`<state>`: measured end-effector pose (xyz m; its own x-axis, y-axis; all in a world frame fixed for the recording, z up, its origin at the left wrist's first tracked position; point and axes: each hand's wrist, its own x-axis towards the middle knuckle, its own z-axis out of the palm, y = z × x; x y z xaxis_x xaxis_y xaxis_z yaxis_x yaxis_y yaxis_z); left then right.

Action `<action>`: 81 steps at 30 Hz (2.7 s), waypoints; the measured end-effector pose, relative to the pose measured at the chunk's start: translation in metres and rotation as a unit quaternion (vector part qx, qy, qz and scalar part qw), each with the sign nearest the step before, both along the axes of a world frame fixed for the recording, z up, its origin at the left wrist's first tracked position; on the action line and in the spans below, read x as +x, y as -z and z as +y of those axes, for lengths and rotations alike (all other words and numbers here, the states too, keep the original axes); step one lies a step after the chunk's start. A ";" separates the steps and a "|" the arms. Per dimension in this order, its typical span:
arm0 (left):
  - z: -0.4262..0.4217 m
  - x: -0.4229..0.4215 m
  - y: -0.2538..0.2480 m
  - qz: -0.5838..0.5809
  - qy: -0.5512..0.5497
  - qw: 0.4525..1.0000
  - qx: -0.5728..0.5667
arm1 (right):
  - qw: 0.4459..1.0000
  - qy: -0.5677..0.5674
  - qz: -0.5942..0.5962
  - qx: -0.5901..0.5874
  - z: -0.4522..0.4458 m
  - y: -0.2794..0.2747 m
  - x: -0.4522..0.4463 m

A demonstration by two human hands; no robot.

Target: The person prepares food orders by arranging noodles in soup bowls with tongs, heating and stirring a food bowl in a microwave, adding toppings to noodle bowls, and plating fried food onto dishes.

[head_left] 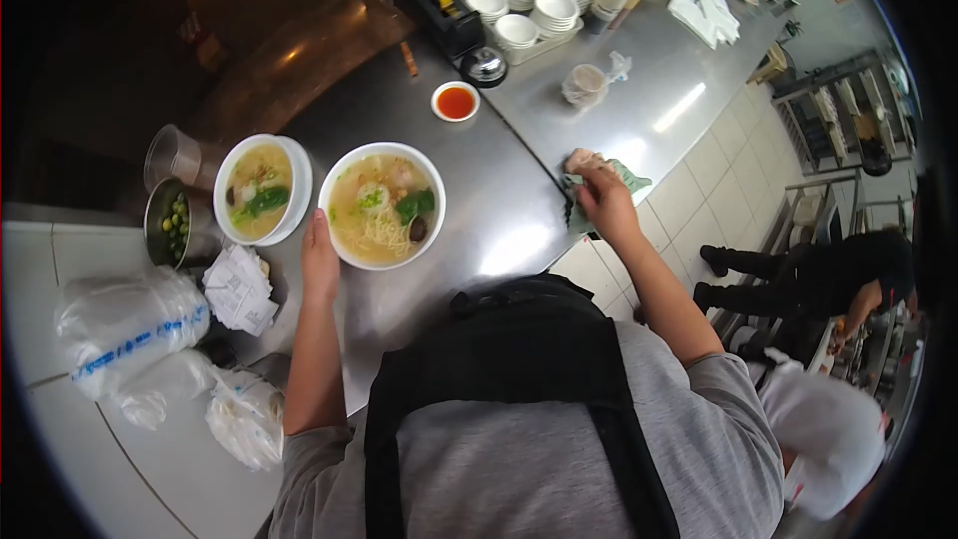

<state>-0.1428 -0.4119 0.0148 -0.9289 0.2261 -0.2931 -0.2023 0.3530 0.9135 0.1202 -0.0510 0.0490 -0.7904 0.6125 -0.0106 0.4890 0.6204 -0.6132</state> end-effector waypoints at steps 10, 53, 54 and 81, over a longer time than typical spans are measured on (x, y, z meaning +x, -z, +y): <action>0.020 0.097 -0.033 -0.176 -0.149 0.945 0.231 | 0.966 -0.001 -0.129 0.224 0.008 0.038 -0.032; -0.114 0.313 0.006 0.088 -0.430 0.897 0.054 | 0.762 -0.618 0.148 0.122 -0.395 0.059 -0.200; -0.114 0.311 0.007 0.094 -0.417 0.903 0.048 | 0.725 -0.652 0.180 0.129 -0.394 0.063 -0.194; 0.103 0.027 -0.368 0.737 0.025 0.675 0.023 | 0.925 -0.269 0.143 0.228 0.078 0.008 0.008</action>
